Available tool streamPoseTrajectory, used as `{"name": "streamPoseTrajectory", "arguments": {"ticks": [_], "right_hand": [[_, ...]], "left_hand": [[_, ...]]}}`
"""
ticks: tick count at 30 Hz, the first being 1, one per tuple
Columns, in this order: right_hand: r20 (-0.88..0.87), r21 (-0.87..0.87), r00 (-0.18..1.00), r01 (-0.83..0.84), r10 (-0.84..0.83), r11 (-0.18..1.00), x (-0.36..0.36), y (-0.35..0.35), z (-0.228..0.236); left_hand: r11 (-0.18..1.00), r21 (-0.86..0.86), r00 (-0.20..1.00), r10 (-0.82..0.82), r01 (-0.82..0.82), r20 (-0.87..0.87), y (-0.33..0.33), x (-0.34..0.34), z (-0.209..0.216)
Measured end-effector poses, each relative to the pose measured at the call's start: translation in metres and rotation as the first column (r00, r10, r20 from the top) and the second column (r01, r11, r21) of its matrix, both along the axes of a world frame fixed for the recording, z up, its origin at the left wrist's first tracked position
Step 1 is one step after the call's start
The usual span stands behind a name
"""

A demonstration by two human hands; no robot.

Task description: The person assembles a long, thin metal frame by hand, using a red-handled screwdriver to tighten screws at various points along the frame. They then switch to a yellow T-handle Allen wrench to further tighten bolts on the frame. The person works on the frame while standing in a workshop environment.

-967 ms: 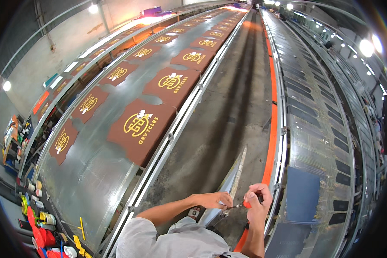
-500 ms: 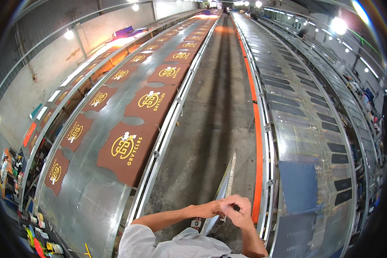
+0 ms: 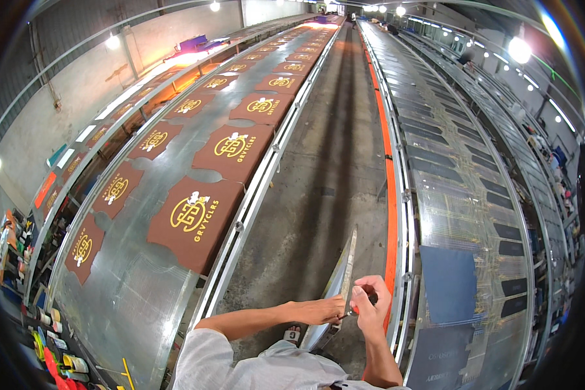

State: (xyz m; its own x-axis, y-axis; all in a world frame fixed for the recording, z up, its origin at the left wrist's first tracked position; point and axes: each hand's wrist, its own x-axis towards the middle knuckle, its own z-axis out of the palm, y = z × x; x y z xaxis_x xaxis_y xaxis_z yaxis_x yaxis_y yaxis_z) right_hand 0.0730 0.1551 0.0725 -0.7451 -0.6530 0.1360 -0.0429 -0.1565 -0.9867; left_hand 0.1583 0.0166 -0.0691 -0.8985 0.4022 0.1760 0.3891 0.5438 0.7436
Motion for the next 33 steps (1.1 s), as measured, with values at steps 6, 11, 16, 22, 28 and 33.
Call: {"name": "streamPoseTrajectory", "arguments": {"ticks": [6,11,16,22,28,33], "right_hand": [[-0.07,-0.23,0.434,-0.883,0.898,0.409,-0.07,-0.007,-0.021],[-0.113,0.067,0.916,-0.379,0.384,0.923,-0.032,-0.008,0.008],[-0.071,0.001,0.997,-0.007,0.007,1.0,-0.005,-0.003,-0.012],[0.017,-0.043,0.997,-0.071,0.071,0.997,-0.016,-0.014,-0.018],[0.164,-0.109,0.986,0.037,-0.018,0.993,-0.018,-0.008,-0.017],[0.176,-0.164,0.984,-0.002,0.031,0.986,-0.027,-0.003,-0.025]], "left_hand": [[1.0,-0.006,0.997,0.001,-0.001,-0.072,0.007,-0.01,-0.01],[0.987,-0.14,0.992,0.086,-0.072,0.092,0.01,-0.004,0.006],[0.976,0.0,0.974,0.216,-0.216,-0.07,0.02,-0.007,-0.013],[0.929,-0.006,0.929,0.371,-0.371,0.021,0.036,-0.007,-0.005],[0.865,-0.105,0.871,0.491,-0.491,-0.026,0.04,0.002,0.01],[0.908,0.137,0.918,0.39,-0.396,0.066,0.028,0.008,0.02]]}}
